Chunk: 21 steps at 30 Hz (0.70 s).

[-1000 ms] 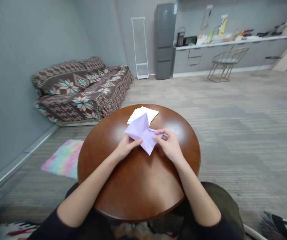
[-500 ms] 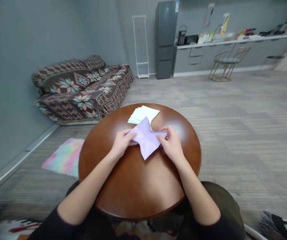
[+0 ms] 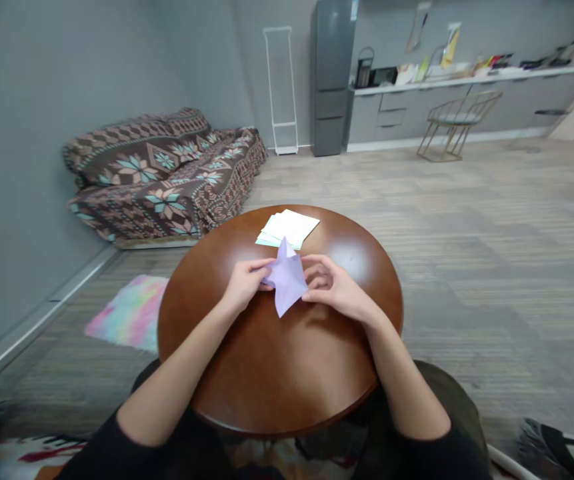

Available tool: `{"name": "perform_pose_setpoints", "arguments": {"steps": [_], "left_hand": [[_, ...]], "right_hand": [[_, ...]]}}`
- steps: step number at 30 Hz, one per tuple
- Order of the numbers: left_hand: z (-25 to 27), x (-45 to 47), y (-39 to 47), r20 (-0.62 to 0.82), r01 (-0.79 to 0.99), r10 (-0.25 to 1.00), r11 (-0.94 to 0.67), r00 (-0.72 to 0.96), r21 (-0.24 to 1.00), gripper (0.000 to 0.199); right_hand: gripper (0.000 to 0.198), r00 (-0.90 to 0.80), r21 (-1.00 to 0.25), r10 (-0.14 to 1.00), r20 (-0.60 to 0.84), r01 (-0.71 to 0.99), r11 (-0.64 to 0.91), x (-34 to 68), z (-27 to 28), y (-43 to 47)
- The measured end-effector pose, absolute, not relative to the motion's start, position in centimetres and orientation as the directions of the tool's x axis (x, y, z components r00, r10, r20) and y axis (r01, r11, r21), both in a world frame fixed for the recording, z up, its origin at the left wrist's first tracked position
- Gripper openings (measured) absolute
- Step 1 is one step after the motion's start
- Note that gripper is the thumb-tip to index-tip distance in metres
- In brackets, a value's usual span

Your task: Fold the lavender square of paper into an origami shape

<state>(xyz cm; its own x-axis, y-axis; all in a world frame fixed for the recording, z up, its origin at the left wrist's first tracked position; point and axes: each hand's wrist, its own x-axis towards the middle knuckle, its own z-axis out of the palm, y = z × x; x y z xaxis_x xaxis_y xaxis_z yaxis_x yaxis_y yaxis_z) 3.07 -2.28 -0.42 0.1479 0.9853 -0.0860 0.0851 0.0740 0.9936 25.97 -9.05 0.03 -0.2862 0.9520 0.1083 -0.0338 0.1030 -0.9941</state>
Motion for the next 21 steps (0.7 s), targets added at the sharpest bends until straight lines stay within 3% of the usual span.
{"name": "perform_pose_setpoints", "arguments": {"steps": [2, 5, 13, 21], "left_hand": [[-0.3, 3.0, -2.3, -0.096, 0.095, 0.986, 0.083, 0.134, 0.992, 0.040], [-0.4, 2.9, -2.3, -0.091, 0.106, 0.984, 0.075, 0.155, 0.992, 0.039], [-0.4, 3.3, -2.9, 0.003, 0.117, 0.953, -0.040, 0.302, 0.992, 0.036], [0.5, 3.6, -3.7, 0.042, 0.058, 0.855, -0.085, 0.518, 0.995, 0.060]], "right_hand": [[0.083, -0.390, -0.994, 0.915, 0.100, -0.088, 0.071, 26.2, 0.0, -9.1], [0.088, -0.373, -0.992, 0.921, 0.112, -0.089, 0.084, 26.1, 0.0, -9.0], [0.063, -0.135, -0.986, 0.981, 0.139, 0.074, 0.150, 25.4, 0.2, -8.8], [0.036, -0.039, -0.968, 0.995, 0.093, 0.229, 0.100, 25.7, -0.8, -8.5]]}}
